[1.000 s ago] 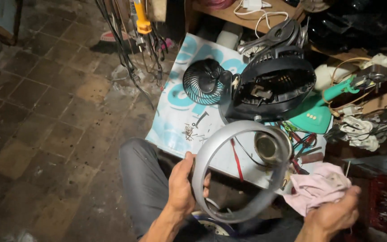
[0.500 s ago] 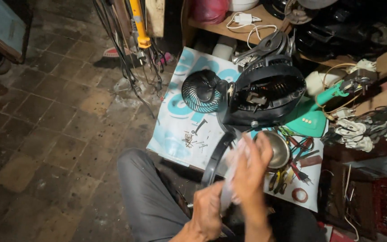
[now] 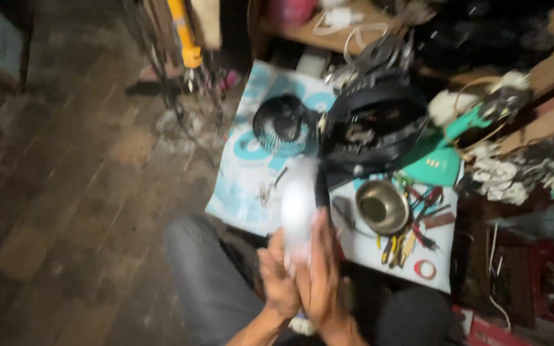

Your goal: Cleaning fan components with a cloth and reassembling the fan blades and guard.

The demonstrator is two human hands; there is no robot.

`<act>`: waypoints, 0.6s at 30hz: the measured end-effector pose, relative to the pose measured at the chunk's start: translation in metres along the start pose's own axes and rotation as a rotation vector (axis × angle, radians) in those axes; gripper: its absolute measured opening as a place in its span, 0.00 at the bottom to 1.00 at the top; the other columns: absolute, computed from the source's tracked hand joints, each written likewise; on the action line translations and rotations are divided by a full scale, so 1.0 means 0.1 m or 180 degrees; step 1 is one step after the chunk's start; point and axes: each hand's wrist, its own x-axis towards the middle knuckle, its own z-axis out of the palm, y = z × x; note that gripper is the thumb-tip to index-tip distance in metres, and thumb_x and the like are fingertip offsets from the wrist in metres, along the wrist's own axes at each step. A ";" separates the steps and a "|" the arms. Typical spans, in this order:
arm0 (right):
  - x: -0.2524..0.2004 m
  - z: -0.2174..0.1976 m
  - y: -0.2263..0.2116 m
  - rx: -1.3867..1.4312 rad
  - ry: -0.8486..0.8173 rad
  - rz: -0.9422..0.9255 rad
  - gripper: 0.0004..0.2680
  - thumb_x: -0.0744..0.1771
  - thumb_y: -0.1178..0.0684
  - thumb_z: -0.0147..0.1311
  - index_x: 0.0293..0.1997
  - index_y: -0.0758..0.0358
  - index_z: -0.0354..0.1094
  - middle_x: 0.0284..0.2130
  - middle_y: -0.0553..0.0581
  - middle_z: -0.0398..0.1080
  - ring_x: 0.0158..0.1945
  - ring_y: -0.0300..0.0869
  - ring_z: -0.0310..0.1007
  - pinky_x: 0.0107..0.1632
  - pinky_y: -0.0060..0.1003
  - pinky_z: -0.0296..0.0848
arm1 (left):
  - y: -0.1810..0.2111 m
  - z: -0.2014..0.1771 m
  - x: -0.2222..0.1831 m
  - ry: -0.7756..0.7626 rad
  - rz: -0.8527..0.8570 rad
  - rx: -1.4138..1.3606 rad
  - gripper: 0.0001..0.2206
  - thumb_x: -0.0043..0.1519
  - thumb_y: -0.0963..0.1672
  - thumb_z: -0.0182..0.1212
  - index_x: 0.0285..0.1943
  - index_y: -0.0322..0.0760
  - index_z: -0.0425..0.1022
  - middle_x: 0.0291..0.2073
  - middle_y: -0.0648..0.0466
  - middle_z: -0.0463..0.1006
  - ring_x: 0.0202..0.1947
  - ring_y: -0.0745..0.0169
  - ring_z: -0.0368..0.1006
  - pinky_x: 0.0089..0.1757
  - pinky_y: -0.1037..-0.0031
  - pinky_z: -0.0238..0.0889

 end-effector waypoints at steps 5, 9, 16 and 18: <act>-0.47 0.16 0.72 0.0393 0.0303 -0.0171 0.24 0.64 0.57 0.53 0.67 0.73 0.50 0.64 0.70 0.57 0.69 0.56 0.58 0.75 0.55 0.53 | 0.24 0.08 0.25 0.1166 -0.0676 0.1513 0.19 0.68 0.46 0.38 0.56 0.31 0.74 0.43 0.46 0.78 0.36 0.57 0.71 0.41 0.67 0.66; -0.64 0.23 0.76 0.1736 0.1376 0.1005 0.13 0.72 0.51 0.32 0.57 0.72 0.56 0.38 0.64 0.74 0.34 0.42 0.74 0.43 0.32 0.74 | -0.32 -0.22 0.05 0.0763 0.1350 0.2983 0.25 0.57 0.34 0.41 0.67 0.18 0.58 0.55 0.32 0.70 0.46 0.37 0.67 0.52 0.58 0.59; 0.57 -0.58 0.11 -0.0676 0.0661 -0.0678 0.09 0.63 0.54 0.56 0.46 0.60 0.76 0.46 0.59 0.60 0.51 0.49 0.58 0.61 0.46 0.54 | 0.10 -0.01 -0.15 -0.0053 -0.0065 0.1318 0.18 0.64 0.43 0.55 0.18 0.32 0.68 0.10 0.57 0.68 0.13 0.70 0.56 0.18 0.76 0.55; 0.78 -0.68 0.23 -0.0926 0.0117 -0.0769 0.10 0.64 0.48 0.47 0.31 0.54 0.77 0.43 0.51 0.72 0.50 0.45 0.57 0.66 0.62 0.34 | 0.20 -0.11 -0.08 -0.0271 0.0353 0.1558 0.19 0.63 0.42 0.54 0.16 0.32 0.64 0.10 0.58 0.63 0.13 0.70 0.51 0.18 0.75 0.49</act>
